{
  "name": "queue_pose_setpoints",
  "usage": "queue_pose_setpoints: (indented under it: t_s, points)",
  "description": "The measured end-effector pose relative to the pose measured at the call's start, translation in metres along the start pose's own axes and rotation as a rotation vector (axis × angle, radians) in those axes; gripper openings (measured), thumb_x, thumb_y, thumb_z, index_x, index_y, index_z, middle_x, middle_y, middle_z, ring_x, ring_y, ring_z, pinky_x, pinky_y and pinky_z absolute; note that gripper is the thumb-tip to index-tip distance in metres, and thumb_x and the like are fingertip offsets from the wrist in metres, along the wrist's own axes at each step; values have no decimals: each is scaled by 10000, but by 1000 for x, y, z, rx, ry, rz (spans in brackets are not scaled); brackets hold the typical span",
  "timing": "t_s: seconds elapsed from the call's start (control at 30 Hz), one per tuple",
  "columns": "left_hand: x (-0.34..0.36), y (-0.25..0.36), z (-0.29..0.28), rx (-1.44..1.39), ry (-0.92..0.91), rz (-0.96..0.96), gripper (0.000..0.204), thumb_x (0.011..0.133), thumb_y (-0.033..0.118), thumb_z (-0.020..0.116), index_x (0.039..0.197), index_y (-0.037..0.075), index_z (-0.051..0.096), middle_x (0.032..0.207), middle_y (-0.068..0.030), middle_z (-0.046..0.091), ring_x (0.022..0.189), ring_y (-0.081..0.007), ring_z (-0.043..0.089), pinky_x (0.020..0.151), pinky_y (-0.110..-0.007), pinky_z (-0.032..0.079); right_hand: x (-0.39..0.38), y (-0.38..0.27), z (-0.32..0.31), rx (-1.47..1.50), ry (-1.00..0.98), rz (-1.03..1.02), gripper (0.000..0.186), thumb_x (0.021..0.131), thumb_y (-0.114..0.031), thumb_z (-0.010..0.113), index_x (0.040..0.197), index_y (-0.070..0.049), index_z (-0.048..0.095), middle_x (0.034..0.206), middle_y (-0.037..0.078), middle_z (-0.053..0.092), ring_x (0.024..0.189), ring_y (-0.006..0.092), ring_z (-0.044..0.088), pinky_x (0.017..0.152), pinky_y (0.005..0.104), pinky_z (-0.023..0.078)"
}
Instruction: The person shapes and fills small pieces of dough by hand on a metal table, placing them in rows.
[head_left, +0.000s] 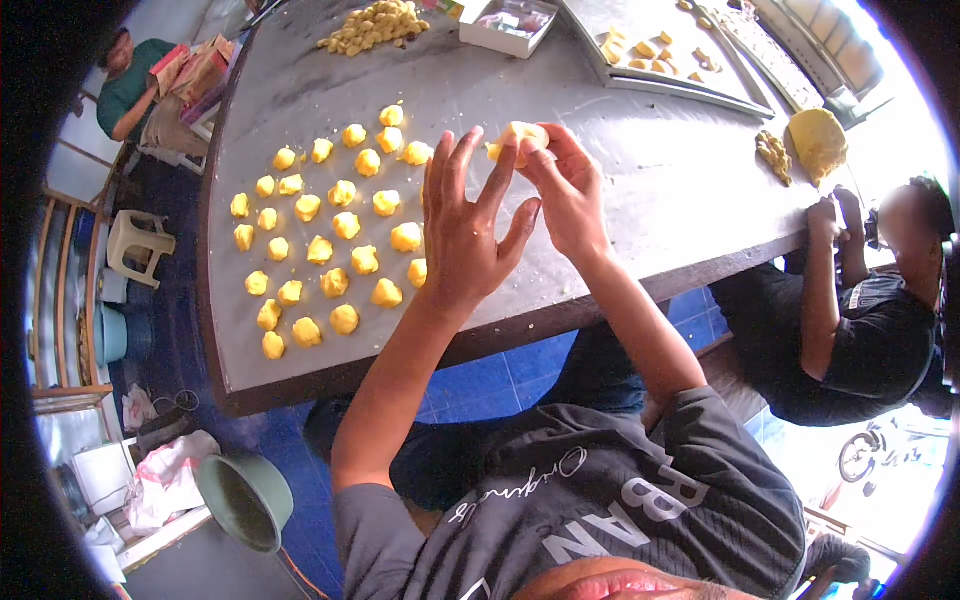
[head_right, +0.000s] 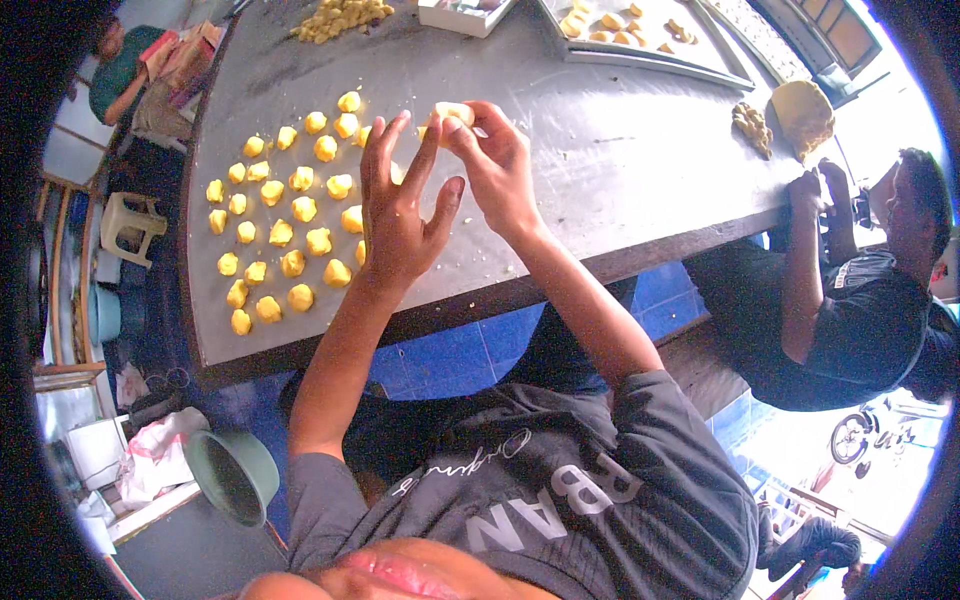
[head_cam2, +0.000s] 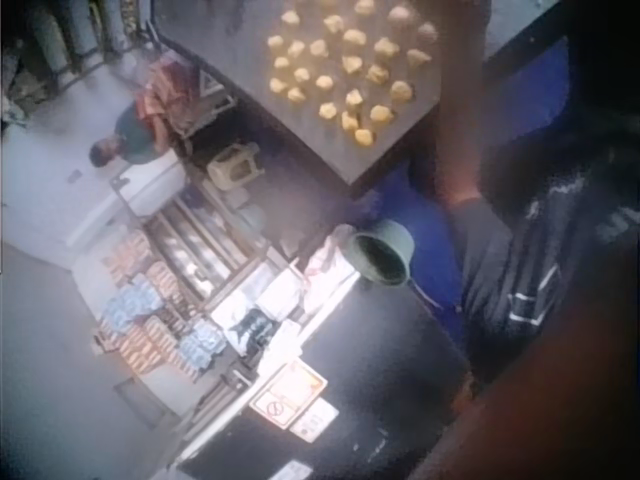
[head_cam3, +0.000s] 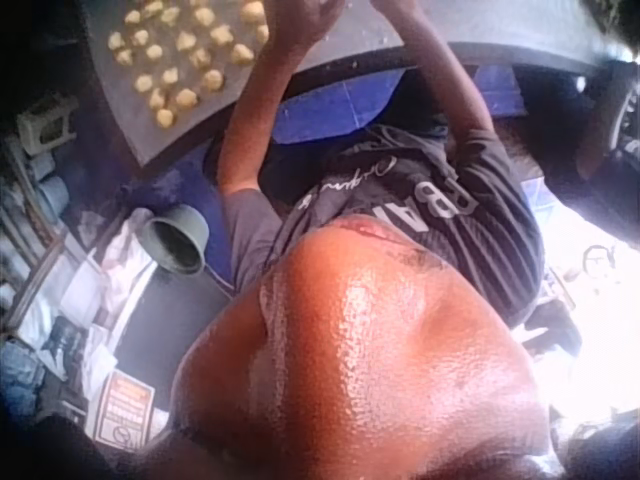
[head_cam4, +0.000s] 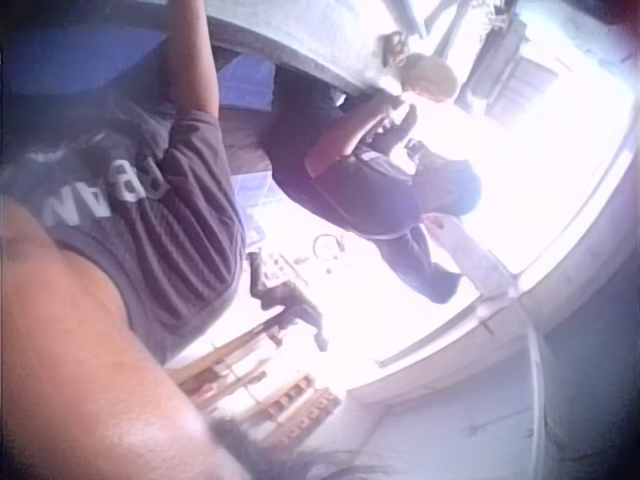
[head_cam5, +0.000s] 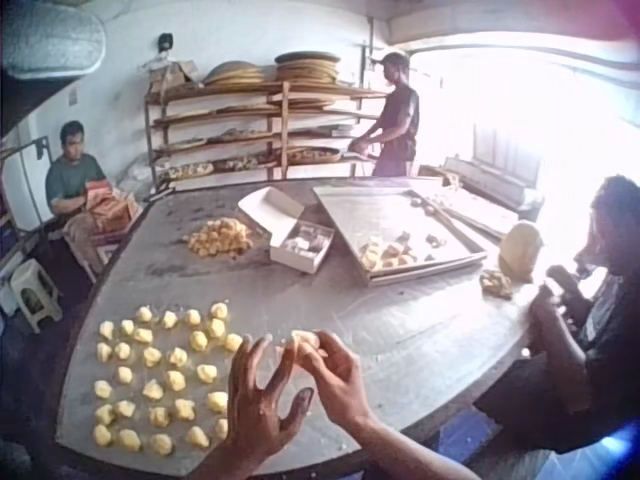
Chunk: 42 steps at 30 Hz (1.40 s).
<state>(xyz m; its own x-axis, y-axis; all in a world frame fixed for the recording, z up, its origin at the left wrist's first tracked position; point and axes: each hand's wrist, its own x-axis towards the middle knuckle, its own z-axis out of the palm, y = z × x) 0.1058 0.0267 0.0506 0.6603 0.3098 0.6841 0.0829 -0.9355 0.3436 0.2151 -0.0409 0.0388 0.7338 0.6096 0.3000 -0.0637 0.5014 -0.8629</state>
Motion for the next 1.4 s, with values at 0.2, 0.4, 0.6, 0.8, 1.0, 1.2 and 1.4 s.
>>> queue_pose_setpoints:
  t_s: [0.2, 0.4, 0.6, 0.8, 1.0, 1.2, 1.4]
  points:
    - [1, -1, -8, 80, -6, 124, 513, 814, 313, 564, 1295, 167, 459, 1308, -176, 380, 1243, -379, 315, 1015, -520, 244, 1, -14, -5, 130, -37, 198, 218, 884, -210, 564, 985, -17, 559, 896, 44, 596, 835, 121, 580, 771, 259, 458]
    - [4, -11, -1, -942, 139, -485, 338, 870, 99, 556, 1181, -26, 512, 1081, -114, 594, 951, -177, 591, 725, -283, 521, 0, -16, -2, 204, -68, 213, 200, 893, -213, 552, 941, -21, 579, 879, 28, 592, 819, 106, 572, 762, 248, 465]
    - [4, -18, -2, -1206, 12, -700, 285, 846, 129, 608, 1078, -36, 585, 963, -112, 632, 821, -147, 622, 663, -265, 538, -2, -15, 3, 164, -99, 217, 227, 897, -236, 547, 939, -15, 575, 875, 18, 581, 814, 92, 564, 761, 248, 474]
    - [1, -18, 1, -966, 131, -540, 282, 828, 112, 629, 1063, -41, 592, 929, -91, 641, 801, -149, 624, 682, -264, 542, -1, -2, 7, -158, -56, 47, 209, 882, -204, 580, 926, 0, 567, 825, 17, 591, 781, 54, 537, 693, 218, 445]
    - [-4, -5, 11, -351, 84, -177, 465, 831, 266, 573, 1217, 14, 516, 1142, -185, 482, 1077, -319, 460, 911, -426, 367, 5, 12, 18, -245, 132, -136, 235, 877, -209, 589, 928, 16, 548, 788, 25, 595, 692, 48, 519, 588, 193, 424]
    - [-3, -3, 2, -113, 44, -30, 594, 848, 380, 498, 1318, 32, 392, 1201, -222, 388, 1125, -374, 374, 952, -460, 310, 3, 4, 24, -2, 98, 19, 275, 910, -232, 528, 1029, 15, 509, 891, 45, 566, 802, 63, 522, 753, 222, 463]
    - [-1, -4, -6, 31, 36, 14, 586, 841, 412, 495, 1306, 64, 423, 1226, -223, 389, 1147, -395, 362, 979, -487, 279, 0, -8, 7, 106, -151, 236, 257, 914, -160, 504, 1108, 7, 481, 1011, 55, 559, 951, 131, 557, 867, 285, 462]
